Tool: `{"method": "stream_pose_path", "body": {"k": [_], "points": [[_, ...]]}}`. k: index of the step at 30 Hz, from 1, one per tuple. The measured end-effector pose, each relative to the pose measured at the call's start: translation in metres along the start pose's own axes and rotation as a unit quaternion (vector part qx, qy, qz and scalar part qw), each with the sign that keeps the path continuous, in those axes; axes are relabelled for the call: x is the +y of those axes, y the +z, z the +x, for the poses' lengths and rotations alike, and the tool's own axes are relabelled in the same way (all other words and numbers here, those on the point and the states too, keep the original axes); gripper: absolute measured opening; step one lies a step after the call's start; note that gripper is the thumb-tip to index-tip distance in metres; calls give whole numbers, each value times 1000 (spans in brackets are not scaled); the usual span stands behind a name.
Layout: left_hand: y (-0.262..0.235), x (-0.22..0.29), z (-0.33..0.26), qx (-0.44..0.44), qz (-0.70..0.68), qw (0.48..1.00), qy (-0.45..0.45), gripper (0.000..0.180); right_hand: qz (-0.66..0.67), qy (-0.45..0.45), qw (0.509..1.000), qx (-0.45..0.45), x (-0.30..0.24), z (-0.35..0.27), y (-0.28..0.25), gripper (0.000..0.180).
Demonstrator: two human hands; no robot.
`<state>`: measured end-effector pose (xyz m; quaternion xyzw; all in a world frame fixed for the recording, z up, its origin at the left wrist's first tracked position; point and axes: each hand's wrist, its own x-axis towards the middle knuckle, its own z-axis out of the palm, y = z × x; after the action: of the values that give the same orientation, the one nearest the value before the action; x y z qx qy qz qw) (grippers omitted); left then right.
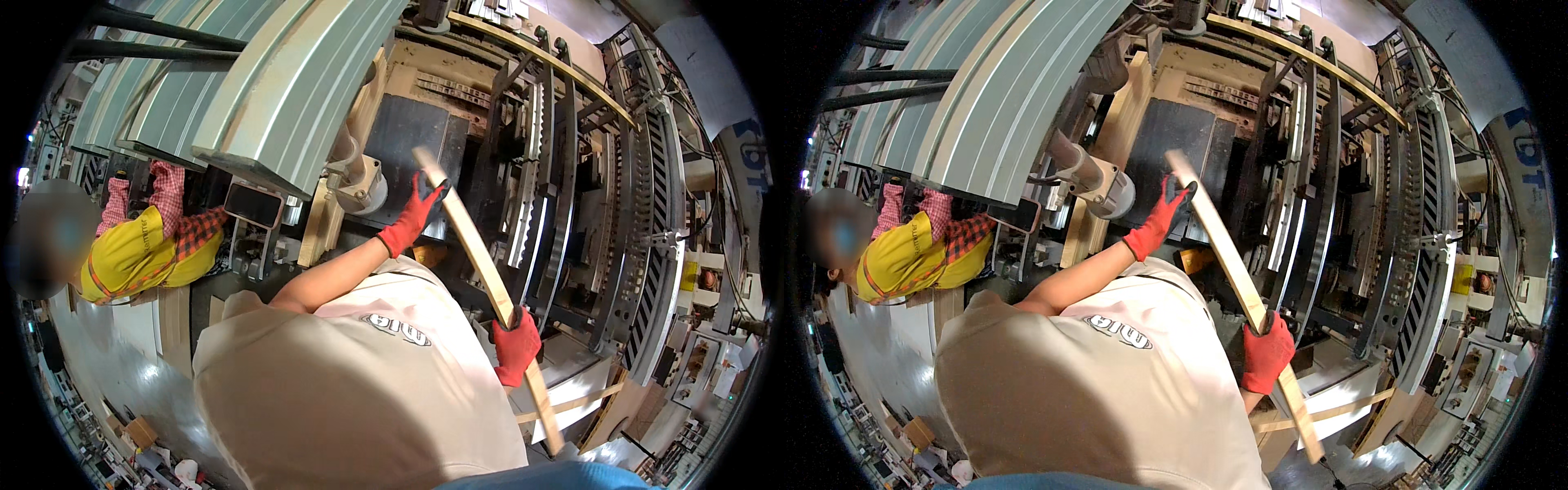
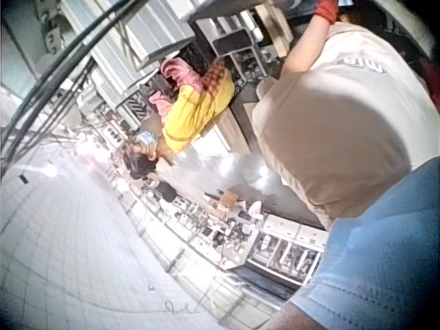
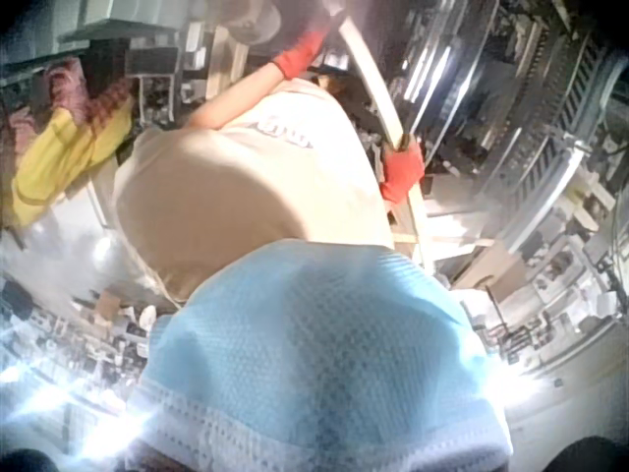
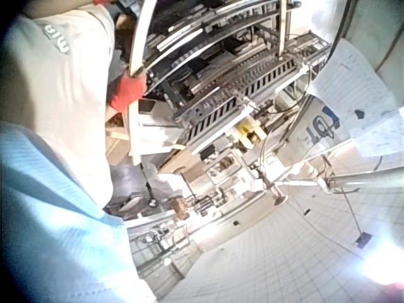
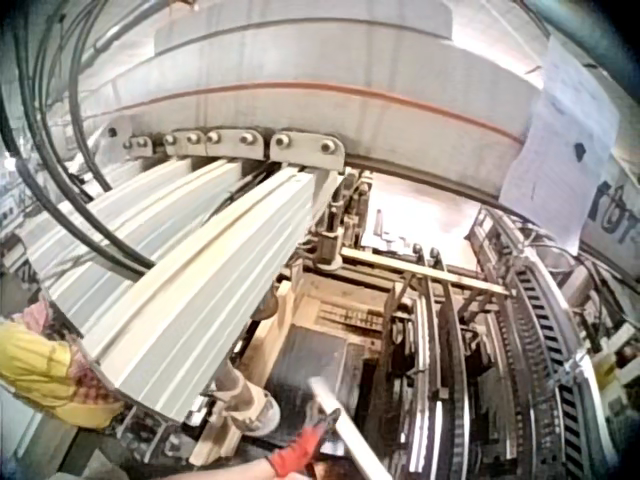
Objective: The person operates a wood processing machine by feeding long wooden panels into the mechanism and clearing processed pieces.
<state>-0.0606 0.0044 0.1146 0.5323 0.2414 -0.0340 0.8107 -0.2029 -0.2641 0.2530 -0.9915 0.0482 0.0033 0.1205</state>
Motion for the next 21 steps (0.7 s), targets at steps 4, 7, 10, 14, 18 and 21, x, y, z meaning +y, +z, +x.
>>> {"method": "stream_pose_path", "body": {"k": [4, 7, 10, 14, 18, 21], "points": [[-30, -20, 22, 148, 158, 976, -22, 94, -33, -87, 995, -33, 11, 26, 7, 49], [-53, 4, 15, 90, 140, 978, -125, 62, -45, -119, 991, -45, 23, 45, 12, 56], [-86, -39, 18, 134, 180, 973, 59, 61, -58, -165, 984, -28, 26, 77, 10, 56], [-85, -24, 17, 82, 218, 971, 49, 59, -135, -125, 983, 30, 34, 114, 24, 58], [-76, -18, 10, 126, 219, 966, 58, 51, -138, -22, 985, 97, 36, 137, 41, 51], [-90, -33, 18, 60, 149, 987, 26, 52, 146, -11, 976, 164, 84, 156, 79, 46]]}}
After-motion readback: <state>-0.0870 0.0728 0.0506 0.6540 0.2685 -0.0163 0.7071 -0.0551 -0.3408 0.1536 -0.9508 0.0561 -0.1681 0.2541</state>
